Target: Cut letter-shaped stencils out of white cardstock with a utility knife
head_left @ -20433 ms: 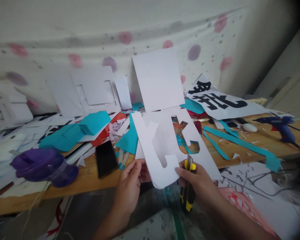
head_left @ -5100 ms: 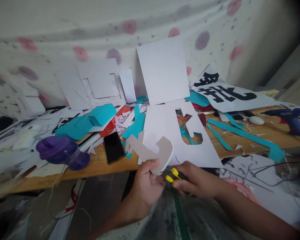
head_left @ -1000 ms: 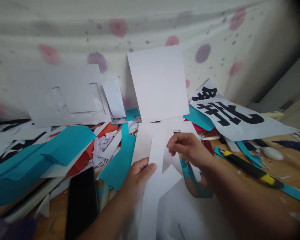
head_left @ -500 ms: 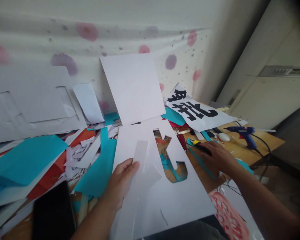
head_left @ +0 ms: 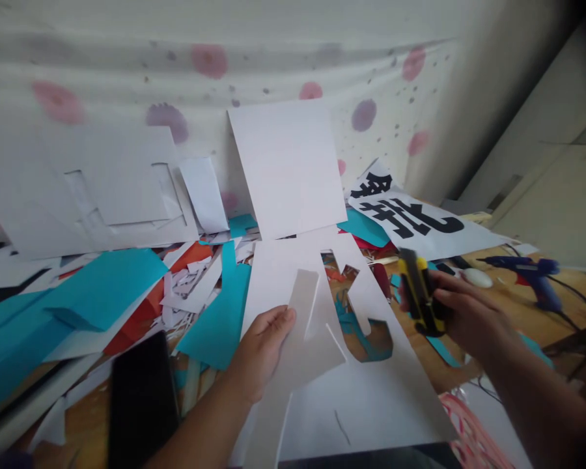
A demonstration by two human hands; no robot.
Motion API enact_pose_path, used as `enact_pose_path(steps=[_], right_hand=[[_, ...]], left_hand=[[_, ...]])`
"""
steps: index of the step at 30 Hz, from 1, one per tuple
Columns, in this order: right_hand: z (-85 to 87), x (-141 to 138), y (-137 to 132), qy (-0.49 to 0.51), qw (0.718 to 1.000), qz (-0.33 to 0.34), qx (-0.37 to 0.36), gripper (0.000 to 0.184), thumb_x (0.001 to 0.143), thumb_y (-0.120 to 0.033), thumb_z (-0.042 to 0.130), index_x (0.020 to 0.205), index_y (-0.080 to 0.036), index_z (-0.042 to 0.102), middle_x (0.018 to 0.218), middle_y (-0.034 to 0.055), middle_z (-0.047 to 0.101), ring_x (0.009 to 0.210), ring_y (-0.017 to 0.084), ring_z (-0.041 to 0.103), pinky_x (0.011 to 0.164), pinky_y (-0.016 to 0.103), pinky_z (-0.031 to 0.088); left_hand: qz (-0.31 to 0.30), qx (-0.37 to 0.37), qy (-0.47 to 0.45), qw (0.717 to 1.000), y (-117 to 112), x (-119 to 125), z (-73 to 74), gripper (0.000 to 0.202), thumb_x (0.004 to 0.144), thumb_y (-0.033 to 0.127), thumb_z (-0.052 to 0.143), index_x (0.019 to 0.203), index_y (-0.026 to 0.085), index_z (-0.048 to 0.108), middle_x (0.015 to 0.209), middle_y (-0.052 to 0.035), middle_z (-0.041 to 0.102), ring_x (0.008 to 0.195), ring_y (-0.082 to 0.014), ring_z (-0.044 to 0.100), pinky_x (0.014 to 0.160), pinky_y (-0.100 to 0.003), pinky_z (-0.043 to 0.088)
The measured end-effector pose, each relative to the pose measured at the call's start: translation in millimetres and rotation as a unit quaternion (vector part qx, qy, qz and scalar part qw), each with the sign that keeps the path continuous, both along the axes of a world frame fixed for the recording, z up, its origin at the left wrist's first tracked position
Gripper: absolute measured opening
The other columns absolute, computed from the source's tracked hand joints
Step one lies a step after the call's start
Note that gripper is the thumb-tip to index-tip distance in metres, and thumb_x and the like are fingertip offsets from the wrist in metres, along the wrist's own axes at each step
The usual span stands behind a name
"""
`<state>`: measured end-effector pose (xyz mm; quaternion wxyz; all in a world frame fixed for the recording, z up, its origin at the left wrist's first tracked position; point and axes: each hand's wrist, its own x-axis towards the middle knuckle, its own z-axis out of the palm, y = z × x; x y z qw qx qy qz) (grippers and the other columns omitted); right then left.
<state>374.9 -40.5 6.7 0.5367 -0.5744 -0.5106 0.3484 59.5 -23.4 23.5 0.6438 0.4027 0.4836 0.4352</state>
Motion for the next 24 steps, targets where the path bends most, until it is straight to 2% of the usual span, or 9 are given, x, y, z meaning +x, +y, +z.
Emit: enact_pose_path(steps=[1,2,3,5,7,10,12,15,24], right_hand=[[3.4,-16,0,0.014,0.999,0.032,-0.005,0.041,0.079,-0.054,0.059,0.103,-0.022,0.065,0.085,0.0086,0.072,0.068,0.025,0.069,0.057,0.037,0.056],[6.3,-31,1,0.040,0.993,0.107,-0.019,0.039,0.083,-0.054,0.056,0.104,-0.022,0.062,0.086,0.0078,0.071,0.068,0.022,0.068,0.058,0.035,0.056],[8.9,-43,3,0.039,0.985,0.165,-0.013,0.037,0.085,-0.055,0.054,0.100,-0.021,0.061,0.080,0.0057,0.068,0.061,0.018,0.064,0.052,0.029,0.052],[14.5,-63,9,-0.014,0.964,0.265,-0.007,0.034,0.091,-0.052,0.051,0.091,-0.019,0.058,0.071,0.0029,0.062,0.056,0.013,0.057,0.048,0.022,0.045],[21.1,-75,17,-0.062,0.945,0.319,0.017,0.035,0.094,-0.049,0.046,0.086,-0.017,0.055,0.066,0.0010,0.058,0.054,0.010,0.052,0.047,0.020,0.040],[29.7,-83,26,-0.119,0.929,0.346,0.058,0.034,0.096,-0.046,0.044,0.082,-0.017,0.053,0.064,-0.0007,0.054,0.053,0.008,0.048,0.047,0.019,0.037],[32.4,-86,29,-0.145,0.923,0.351,0.069,0.033,0.097,-0.045,0.044,0.081,-0.017,0.052,0.062,-0.0016,0.053,0.052,0.008,0.047,0.047,0.019,0.035],[31.9,-88,31,-0.153,0.919,0.355,0.071,0.033,0.097,-0.044,0.043,0.081,-0.017,0.052,0.061,-0.0020,0.053,0.051,0.008,0.047,0.046,0.019,0.034],[30.8,-89,35,-0.163,0.920,0.354,0.047,0.039,0.096,-0.051,0.040,0.085,-0.016,0.051,0.063,-0.0004,0.054,0.052,0.009,0.050,0.047,0.020,0.037]], left_hand=[[-0.014,0.002,-0.004,1.000,0,-1,-0.2,0.042,0.062,0.056,0.078,0.074,0.016,0.069,0.062,0.0012,0.066,0.062,-0.0157,0.060,0.058,-0.023,0.045],[-0.021,0.001,-0.007,1.000,-1,-1,-0.7,0.043,0.062,0.057,0.078,0.073,0.017,0.068,0.061,0.0016,0.065,0.061,-0.0147,0.059,0.057,-0.023,0.045],[-0.028,-0.002,-0.009,1.000,-1,-2,-1.2,0.043,0.062,0.057,0.078,0.072,0.017,0.068,0.060,0.0020,0.064,0.059,-0.0137,0.058,0.057,-0.022,0.044],[-0.034,-0.005,-0.007,0.999,-1,-4,-2.4,0.044,0.063,0.058,0.077,0.069,0.016,0.066,0.057,0.0028,0.061,0.056,-0.0121,0.055,0.054,-0.021,0.042],[-0.031,-0.007,0.001,0.999,-2,-6,-3.5,0.044,0.063,0.058,0.077,0.071,0.016,0.067,0.055,0.0030,0.061,0.055,-0.0120,0.055,0.053,-0.021,0.042],[-0.021,-0.021,-0.005,1.000,-2,-7,-4.6,0.050,0.061,0.060,0.078,0.084,0.017,0.071,0.065,0.0002,0.068,0.062,-0.0147,0.060,0.056,-0.022,0.044],[-0.036,-0.030,-0.022,0.999,-2,-6,-4.5,0.052,0.060,0.061,0.077,0.087,0.017,0.072,0.070,-0.0019,0.071,0.065,-0.0164,0.062,0.058,-0.023,0.046],[-0.055,-0.031,-0.041,0.997,-3,-6,-2.9,0.051,0.060,0.062,0.077,0.084,0.018,0.073,0.068,-0.0019,0.071,0.063,-0.0164,0.062,0.057,-0.024,0.047],[-0.059,-0.048,-0.058,0.995,-4,-7,-1.8,0.049,0.058,0.061,0.078,0.082,0.018,0.075,0.064,-0.0015,0.070,0.060,-0.0149,0.061,0.054,-0.022,0.046]])
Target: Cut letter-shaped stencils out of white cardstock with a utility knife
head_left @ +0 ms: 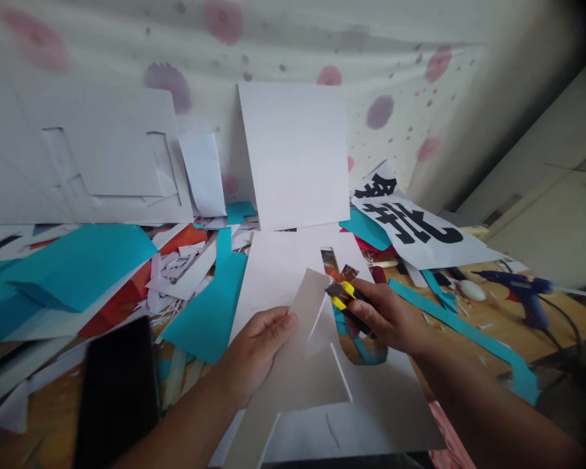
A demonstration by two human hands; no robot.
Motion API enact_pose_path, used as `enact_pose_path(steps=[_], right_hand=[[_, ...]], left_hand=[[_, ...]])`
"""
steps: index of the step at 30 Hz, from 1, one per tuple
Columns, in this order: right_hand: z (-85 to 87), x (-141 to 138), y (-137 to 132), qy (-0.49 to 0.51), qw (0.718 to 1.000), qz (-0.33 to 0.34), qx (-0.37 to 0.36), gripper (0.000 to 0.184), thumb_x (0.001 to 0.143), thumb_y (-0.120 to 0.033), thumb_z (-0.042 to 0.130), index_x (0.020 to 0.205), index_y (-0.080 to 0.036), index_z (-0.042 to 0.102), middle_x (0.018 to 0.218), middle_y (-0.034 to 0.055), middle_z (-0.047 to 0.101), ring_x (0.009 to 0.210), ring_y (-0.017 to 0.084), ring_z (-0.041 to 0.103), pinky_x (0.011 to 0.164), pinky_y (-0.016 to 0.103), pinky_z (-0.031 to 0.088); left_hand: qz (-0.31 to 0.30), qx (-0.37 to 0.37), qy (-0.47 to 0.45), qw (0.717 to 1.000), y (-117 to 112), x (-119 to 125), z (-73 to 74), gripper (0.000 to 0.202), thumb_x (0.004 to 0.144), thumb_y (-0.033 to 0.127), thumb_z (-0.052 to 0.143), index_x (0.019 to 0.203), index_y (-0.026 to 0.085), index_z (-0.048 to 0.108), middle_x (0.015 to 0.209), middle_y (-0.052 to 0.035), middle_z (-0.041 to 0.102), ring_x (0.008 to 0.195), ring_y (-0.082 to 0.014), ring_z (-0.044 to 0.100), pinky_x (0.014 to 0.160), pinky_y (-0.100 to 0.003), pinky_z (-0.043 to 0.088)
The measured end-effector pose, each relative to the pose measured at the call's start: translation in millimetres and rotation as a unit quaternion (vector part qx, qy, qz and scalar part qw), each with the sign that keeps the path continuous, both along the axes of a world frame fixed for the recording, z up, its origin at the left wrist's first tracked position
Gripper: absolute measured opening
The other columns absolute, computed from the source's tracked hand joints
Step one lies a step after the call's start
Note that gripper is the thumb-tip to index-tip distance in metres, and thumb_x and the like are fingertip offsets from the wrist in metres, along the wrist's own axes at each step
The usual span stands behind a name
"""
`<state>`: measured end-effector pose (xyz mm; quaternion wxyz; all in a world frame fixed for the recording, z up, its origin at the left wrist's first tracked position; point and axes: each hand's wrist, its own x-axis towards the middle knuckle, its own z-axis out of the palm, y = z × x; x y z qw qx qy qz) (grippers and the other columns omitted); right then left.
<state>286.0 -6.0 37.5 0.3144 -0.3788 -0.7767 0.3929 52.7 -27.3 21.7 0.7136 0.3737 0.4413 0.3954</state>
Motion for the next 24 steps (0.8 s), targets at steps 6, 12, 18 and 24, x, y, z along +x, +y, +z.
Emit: enact_pose_path(steps=[6,12,18,24], right_hand=[[-2.9,2.3,-0.9,-0.001,0.999,0.019,-0.028,0.039,0.096,-0.052,0.040,0.088,-0.015,0.051,0.061,-0.0003,0.055,0.050,0.009,0.049,0.045,0.020,0.035],[-4.5,2.7,-0.3,0.001,0.999,0.038,-0.027,0.039,0.096,-0.052,0.040,0.087,-0.016,0.051,0.061,-0.0003,0.054,0.050,0.009,0.049,0.045,0.020,0.035],[-1.9,2.1,0.8,0.002,0.998,0.053,-0.028,0.042,0.095,-0.054,0.040,0.085,-0.015,0.051,0.060,-0.0001,0.054,0.049,0.009,0.047,0.044,0.020,0.033],[-4.4,3.7,2.7,-0.018,0.998,0.060,-0.017,0.041,0.095,-0.053,0.040,0.086,-0.016,0.053,0.062,-0.0004,0.053,0.050,0.009,0.045,0.044,0.021,0.032]], left_hand=[[0.008,-0.017,-0.008,1.000,-0.9,0.4,-1.5,0.048,0.058,0.058,0.080,0.085,0.020,0.075,0.070,-0.0010,0.072,0.061,-0.0145,0.064,0.056,-0.022,0.049],[0.009,-0.031,0.004,0.999,-2.1,-0.3,-2.3,0.054,0.057,0.059,0.080,0.091,0.019,0.074,0.070,-0.0019,0.072,0.063,-0.0156,0.064,0.056,-0.023,0.049],[0.008,-0.037,0.006,0.999,-2.5,0.8,-1.2,0.056,0.055,0.061,0.080,0.090,0.017,0.074,0.069,-0.0027,0.072,0.064,-0.0162,0.063,0.057,-0.024,0.048],[-0.007,-0.039,-0.003,0.999,-3.0,2.3,1.7,0.056,0.056,0.061,0.080,0.089,0.016,0.074,0.066,-0.0041,0.071,0.062,-0.0171,0.062,0.057,-0.025,0.047]])
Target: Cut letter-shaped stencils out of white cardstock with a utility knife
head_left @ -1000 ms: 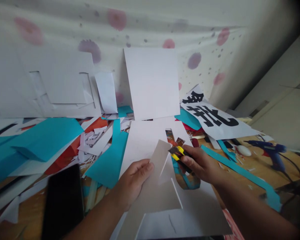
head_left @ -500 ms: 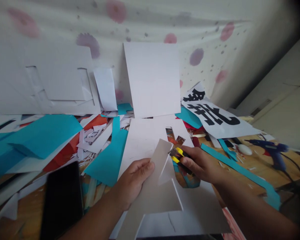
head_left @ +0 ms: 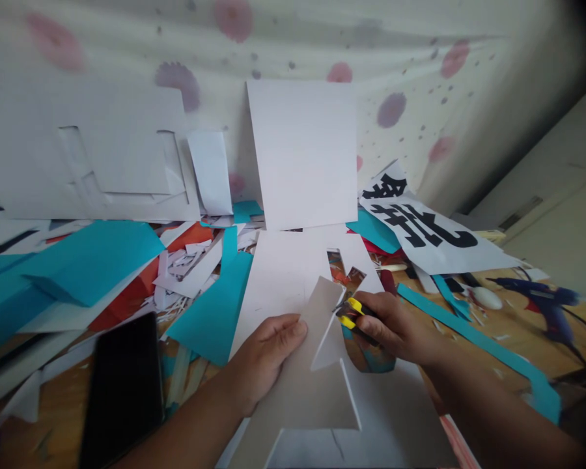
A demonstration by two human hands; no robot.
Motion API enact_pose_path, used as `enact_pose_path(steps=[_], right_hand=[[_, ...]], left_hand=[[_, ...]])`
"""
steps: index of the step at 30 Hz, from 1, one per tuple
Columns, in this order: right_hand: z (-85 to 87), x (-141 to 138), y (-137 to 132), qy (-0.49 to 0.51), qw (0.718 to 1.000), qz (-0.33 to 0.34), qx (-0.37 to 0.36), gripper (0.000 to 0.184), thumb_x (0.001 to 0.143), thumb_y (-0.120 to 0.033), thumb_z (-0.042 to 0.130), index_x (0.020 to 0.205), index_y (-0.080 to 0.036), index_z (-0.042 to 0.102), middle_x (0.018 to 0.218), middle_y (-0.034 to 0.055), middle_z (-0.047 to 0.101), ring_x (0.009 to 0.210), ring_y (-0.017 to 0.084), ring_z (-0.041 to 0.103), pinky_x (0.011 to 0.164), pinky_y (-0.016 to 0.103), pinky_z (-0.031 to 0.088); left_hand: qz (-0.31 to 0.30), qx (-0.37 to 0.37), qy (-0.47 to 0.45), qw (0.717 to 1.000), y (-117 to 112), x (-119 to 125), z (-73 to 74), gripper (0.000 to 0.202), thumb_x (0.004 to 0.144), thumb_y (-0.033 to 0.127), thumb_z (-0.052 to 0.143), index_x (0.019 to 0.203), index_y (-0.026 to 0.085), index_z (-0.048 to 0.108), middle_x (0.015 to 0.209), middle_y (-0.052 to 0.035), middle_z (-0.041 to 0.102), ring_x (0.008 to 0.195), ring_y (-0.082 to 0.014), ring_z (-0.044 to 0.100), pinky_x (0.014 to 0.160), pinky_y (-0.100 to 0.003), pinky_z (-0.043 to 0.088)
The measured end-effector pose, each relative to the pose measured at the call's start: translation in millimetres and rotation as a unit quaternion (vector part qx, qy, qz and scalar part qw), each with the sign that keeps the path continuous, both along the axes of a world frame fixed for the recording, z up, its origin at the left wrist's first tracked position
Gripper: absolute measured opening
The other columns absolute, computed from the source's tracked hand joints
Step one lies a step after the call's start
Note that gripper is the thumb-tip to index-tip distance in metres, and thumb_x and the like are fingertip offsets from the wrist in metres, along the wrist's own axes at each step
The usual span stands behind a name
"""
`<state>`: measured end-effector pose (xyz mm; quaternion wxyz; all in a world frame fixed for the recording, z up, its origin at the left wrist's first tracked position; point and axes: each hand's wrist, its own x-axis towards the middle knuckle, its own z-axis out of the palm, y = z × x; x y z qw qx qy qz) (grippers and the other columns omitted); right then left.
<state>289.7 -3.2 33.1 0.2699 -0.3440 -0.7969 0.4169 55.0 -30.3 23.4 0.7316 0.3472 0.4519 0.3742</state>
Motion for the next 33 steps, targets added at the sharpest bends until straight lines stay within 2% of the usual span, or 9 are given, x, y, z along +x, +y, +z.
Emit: enact_pose_path(steps=[5,12,17,20,23,26,31,33], right_hand=[[-1.9,0,2,-0.001,1.000,0.017,0.024,0.041,0.095,-0.054,0.039,0.080,-0.017,0.050,0.066,-0.0011,0.048,0.054,0.010,0.043,0.048,0.022,0.032],[-3.9,-1,2,0.015,0.998,0.032,-0.052,0.040,0.094,-0.055,0.040,0.080,-0.018,0.048,0.059,-0.0029,0.046,0.048,0.009,0.038,0.043,0.021,0.028],[-6.3,-6,0,-0.020,0.999,0.042,-0.013,0.046,0.093,-0.060,0.038,0.078,-0.018,0.050,0.060,0.0001,0.050,0.052,0.011,0.043,0.048,0.024,0.031],[-8.8,-9,-2,-0.015,0.997,0.061,-0.038,0.047,0.093,-0.061,0.037,0.079,-0.018,0.050,0.060,0.0010,0.053,0.051,0.012,0.045,0.048,0.025,0.033],[-9.6,-8,-2,-0.002,0.997,0.053,-0.064,0.045,0.092,-0.060,0.039,0.081,-0.019,0.051,0.061,0.0002,0.052,0.051,0.012,0.045,0.047,0.024,0.033],[-8.5,-7,-2,-0.010,0.998,0.038,-0.041,0.041,0.093,-0.058,0.041,0.082,-0.019,0.051,0.059,-0.0011,0.050,0.051,0.012,0.044,0.047,0.024,0.033],[-7.5,-11,-5,-0.009,0.997,0.044,-0.063,0.043,0.093,-0.058,0.038,0.082,-0.019,0.049,0.060,-0.0015,0.050,0.048,0.010,0.044,0.043,0.022,0.032],[-7.4,-16,-6,-0.035,0.998,0.047,-0.036,0.047,0.093,-0.061,0.037,0.082,-0.017,0.052,0.062,-0.0001,0.052,0.050,0.011,0.045,0.047,0.023,0.034]], left_hand=[[-0.005,-0.005,0.009,1.000,0,0,0.4,0.057,0.057,0.061,0.079,0.090,0.016,0.074,0.073,-0.0062,0.073,0.067,-0.0190,0.064,0.060,-0.026,0.048],[0.001,-0.010,0.016,1.000,1,0,-2.6,0.056,0.056,0.061,0.080,0.089,0.016,0.075,0.070,-0.0047,0.072,0.065,-0.0173,0.062,0.059,-0.025,0.047],[0.011,-0.008,0.009,1.000,2,1,-0.8,0.056,0.055,0.061,0.081,0.089,0.016,0.076,0.072,-0.0049,0.072,0.066,-0.0172,0.062,0.060,-0.025,0.047],[0.002,0.005,0.000,1.000,3,-1,-1.9,0.055,0.058,0.061,0.079,0.088,0.015,0.076,0.070,-0.0051,0.071,0.064,-0.0161,0.060,0.058,-0.024,0.045],[-0.001,0.003,-0.008,1.000,4,-1,-3.9,0.055,0.059,0.060,0.079,0.090,0.015,0.076,0.070,-0.0057,0.071,0.062,-0.0160,0.060,0.057,-0.024,0.045],[0.008,-0.003,-0.020,1.000,4,-2,-3.5,0.054,0.058,0.057,0.081,0.090,0.014,0.075,0.069,-0.0053,0.070,0.061,-0.0154,0.060,0.057,-0.024,0.045],[-0.001,0.004,-0.043,0.999,4,-1,0.2,0.048,0.058,0.056,0.081,0.079,0.014,0.073,0.063,-0.0027,0.067,0.057,-0.0128,0.057,0.054,-0.022,0.042],[-0.009,0.007,-0.047,0.999,6,-1,0.7,0.046,0.059,0.056,0.080,0.072,0.014,0.071,0.060,-0.0018,0.065,0.053,-0.0111,0.053,0.051,-0.021,0.039]])
